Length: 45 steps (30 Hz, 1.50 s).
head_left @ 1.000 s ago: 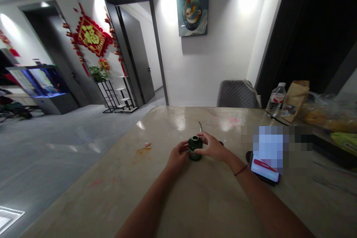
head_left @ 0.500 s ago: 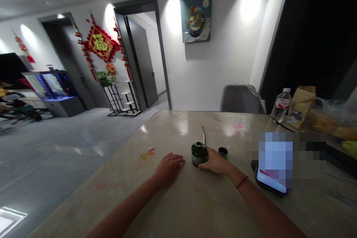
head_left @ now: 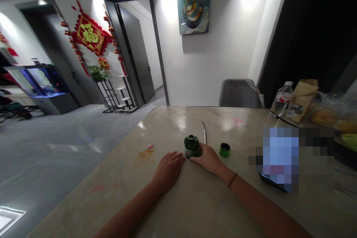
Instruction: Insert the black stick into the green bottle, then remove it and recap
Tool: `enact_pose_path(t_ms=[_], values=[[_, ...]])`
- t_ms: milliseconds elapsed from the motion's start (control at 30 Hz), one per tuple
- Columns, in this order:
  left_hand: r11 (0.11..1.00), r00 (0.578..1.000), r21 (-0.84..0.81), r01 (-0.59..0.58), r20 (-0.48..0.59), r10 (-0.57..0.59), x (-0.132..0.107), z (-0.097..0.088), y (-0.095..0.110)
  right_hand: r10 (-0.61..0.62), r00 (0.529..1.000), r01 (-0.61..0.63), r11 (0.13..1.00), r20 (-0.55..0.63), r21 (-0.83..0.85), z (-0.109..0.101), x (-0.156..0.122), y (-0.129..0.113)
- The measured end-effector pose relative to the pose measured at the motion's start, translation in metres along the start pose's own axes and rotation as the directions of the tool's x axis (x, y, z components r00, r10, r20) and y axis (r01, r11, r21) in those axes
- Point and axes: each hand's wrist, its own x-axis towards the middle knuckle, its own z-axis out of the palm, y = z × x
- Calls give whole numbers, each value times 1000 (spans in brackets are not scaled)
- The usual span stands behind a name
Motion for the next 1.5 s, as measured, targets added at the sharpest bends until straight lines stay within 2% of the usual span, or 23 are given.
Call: enact_pose_path(t_ms=[133,200,300,367,400,467,533,667,800,1033,1233,1367,1500], values=[[998,999,-55,41,-21,-43,0,-1,2,42,999,-42,997,0,-63,2,1,3],[994,998,-95,53,-26,-56,0,-2,4,20,1000,-21,997,-4,-71,1,0,5],[987,997,-150,57,-35,-62,0,-4,5,-40,998,40,999,43,2,-5,-1,7],[981,996,-181,66,-43,-75,0,-5,5,-14,999,12,999,47,36,-11,2,7],[978,995,-198,71,-49,-82,-1,-5,5,24,1000,-24,1000,9,13,-14,3,7],[972,994,-221,81,-56,-96,-1,-5,6,86,989,-99,989,-117,-111,-17,6,8],[973,993,-213,89,-55,-103,-1,-5,6,89,975,-145,949,-203,-280,-17,7,10],[984,994,-159,85,-47,-94,-1,-4,5,72,984,-153,817,-165,-557,-10,5,16],[991,997,-118,63,-36,-68,-1,-4,3,5,993,-80,754,-116,-652,-6,3,15],[995,999,-96,30,-33,-33,-1,-4,2,30,996,-77,762,-84,-643,-12,3,5],[1000,999,-22,19,-43,-20,-2,-3,2,23,980,-127,840,-200,-528,-19,9,9],[1000,999,-10,13,-36,-14,-2,-6,3,-83,930,-82,903,-359,-422,-43,21,-9],[1000,999,-14,12,-37,-13,-1,-8,6,-169,861,61,971,-480,-231,-66,34,-38]])
